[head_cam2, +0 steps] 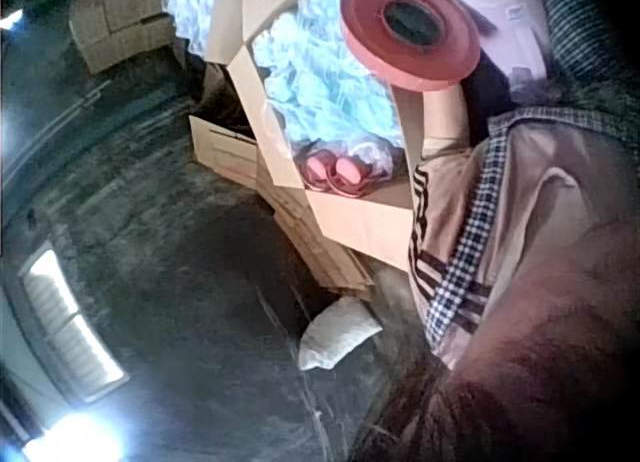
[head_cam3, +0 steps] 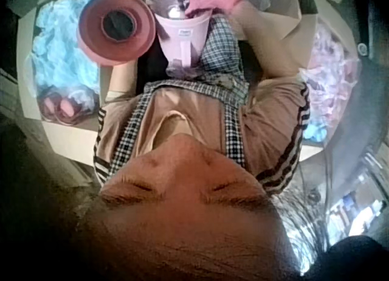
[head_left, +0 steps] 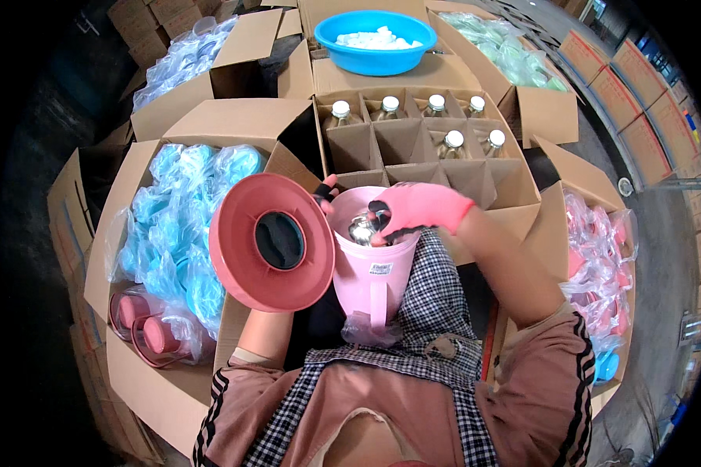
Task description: The person assembles and packs thermos flasks into cardboard boxes. They remove the lids, insert the inner stainless steel liners, reassemble the units, place them into plastic bags, and arrange them in boxes alongside other items.
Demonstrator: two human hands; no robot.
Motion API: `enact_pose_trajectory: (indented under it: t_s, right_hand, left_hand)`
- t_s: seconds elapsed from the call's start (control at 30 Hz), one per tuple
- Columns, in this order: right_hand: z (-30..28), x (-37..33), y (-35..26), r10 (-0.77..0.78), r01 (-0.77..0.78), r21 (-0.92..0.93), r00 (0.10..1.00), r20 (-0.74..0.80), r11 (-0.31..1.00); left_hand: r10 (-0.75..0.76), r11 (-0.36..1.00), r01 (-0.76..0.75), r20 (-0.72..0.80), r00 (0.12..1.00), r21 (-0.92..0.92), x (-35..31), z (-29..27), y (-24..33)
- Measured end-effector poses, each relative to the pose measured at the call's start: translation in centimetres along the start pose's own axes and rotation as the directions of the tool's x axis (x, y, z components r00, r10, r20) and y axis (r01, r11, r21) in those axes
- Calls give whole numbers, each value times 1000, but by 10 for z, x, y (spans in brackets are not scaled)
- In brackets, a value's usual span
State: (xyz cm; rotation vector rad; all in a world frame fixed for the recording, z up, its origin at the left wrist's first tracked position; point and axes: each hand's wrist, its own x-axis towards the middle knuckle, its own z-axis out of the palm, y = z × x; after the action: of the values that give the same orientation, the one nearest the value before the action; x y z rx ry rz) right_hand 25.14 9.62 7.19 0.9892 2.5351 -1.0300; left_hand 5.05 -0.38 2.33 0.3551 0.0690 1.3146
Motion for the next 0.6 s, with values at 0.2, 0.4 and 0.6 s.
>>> enact_pose_trajectory:
  t_s: [0.2,0.4,0.6]
  right_hand:
    - [-12,-21,-10,227,481,850,822,-522,214]
    - [16,11,45,192,734,589,559,-807,338]
    - [79,-1,49,194,655,552,538,-820,516]
  left_hand:
    - [719,171,-461,209,662,871,43,14,10]
    - [7,204,-211,215,977,956,48,-6,27]
    - [164,90,-84,68,984,992,23,-28,-8]
